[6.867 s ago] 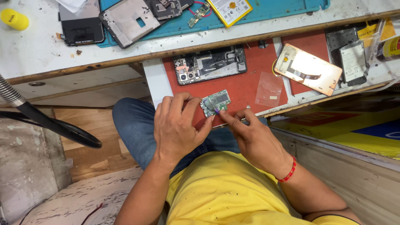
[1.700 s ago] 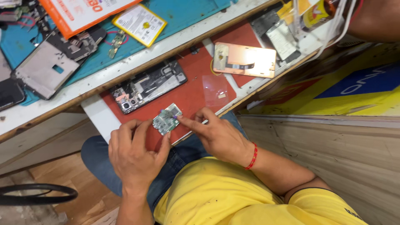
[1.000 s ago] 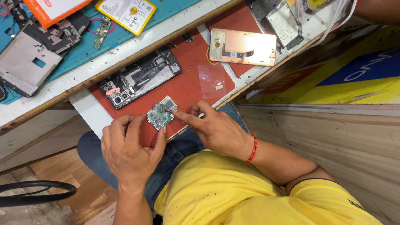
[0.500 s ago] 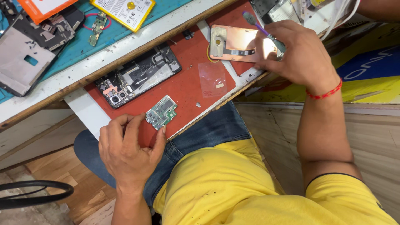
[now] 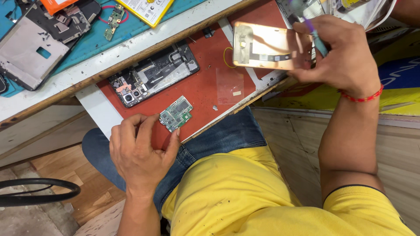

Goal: The person handles a smartphone battery, peels off its protective film, and secures it with rubber bands. Then the person uses a small tool to scrape and clean a circuit board on the workbench.

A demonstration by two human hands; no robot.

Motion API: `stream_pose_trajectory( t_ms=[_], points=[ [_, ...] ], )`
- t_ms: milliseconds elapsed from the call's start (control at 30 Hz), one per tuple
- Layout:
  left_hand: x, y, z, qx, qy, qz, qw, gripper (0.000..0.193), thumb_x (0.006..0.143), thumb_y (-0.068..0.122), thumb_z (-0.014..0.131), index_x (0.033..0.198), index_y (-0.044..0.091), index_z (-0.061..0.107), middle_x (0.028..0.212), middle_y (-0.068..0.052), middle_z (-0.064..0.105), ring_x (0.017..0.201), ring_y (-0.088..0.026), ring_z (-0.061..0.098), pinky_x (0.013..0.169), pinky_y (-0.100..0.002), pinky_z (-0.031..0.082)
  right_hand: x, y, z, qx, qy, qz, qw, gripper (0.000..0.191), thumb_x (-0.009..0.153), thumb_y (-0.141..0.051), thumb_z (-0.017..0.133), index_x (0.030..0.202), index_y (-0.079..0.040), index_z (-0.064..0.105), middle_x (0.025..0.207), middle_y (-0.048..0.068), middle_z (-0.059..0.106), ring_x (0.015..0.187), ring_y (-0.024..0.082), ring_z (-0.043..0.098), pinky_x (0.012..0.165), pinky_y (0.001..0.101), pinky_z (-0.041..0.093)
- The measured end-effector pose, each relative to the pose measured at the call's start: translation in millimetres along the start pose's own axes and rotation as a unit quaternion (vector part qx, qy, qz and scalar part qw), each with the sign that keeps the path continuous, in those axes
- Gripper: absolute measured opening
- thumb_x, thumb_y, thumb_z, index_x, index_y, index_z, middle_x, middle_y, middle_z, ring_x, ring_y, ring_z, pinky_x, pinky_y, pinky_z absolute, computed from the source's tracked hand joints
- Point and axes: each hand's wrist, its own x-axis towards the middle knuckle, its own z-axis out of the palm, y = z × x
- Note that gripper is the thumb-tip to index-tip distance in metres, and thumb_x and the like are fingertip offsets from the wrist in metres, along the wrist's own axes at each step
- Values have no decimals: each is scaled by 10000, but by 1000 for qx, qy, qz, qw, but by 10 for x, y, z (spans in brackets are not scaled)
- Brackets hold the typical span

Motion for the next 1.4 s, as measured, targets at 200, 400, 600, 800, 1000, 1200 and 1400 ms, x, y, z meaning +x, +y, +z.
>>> stream_pose_trajectory(
  t_ms=[200,400,600,800,1000,1200,1400],
  points=[
    [-1,34,14,-4,2,2,1000,454,760,336,888,1106,75,752,1076,-74,620,966,-288,568,829,-419,459,-237,-192,556,702,59,39,708,838,771,-477,891,1416,-41,582,1239,107,683,724,36,602,649,191,467],
    [-18,79,1,7,4,3,1000,445,776,337,891,1111,78,753,1081,-77,624,969,-297,566,831,-419,463,-390,-472,1158,938,59,-2,340,887,835,-595,786,1435,-20,474,1270,52,587,590,-38,516,587,129,400],
    [-2,73,-32,-2,10,-3,1000,456,754,351,879,1097,79,751,1077,-78,633,963,-298,571,834,-425,472,-278,-668,1221,966,37,43,254,846,869,-591,796,1432,-41,488,1299,32,595,604,-36,524,579,144,379],
    [-1,71,-26,-1,11,5,1000,458,753,349,877,1095,74,746,1073,-82,630,968,-298,570,837,-433,469,-316,-643,1337,962,44,78,256,872,859,-576,822,1487,-54,515,1299,17,600,581,-33,515,598,170,358],
    [2,63,-11,-2,7,2,1000,467,747,355,878,1092,68,749,1064,-90,627,954,-299,566,819,-428,466,-322,-619,1382,961,43,77,262,862,840,-569,834,1487,-88,530,1299,-2,597,575,-42,501,554,143,342],
    [10,76,-7,5,4,0,1000,470,753,369,877,1089,65,751,1058,-91,621,956,-294,566,817,-425,466,-311,-621,1390,959,40,76,269,866,824,-575,853,1471,-94,537,1304,-4,594,562,-53,496,564,146,353],
    [34,90,-21,-1,4,-1,1000,460,747,350,878,1089,71,750,1056,-85,618,953,-296,569,821,-426,466,-248,-675,1145,903,59,113,411,771,832,-529,857,1387,-59,600,1238,53,650,575,-45,545,573,140,408]
  ],
)
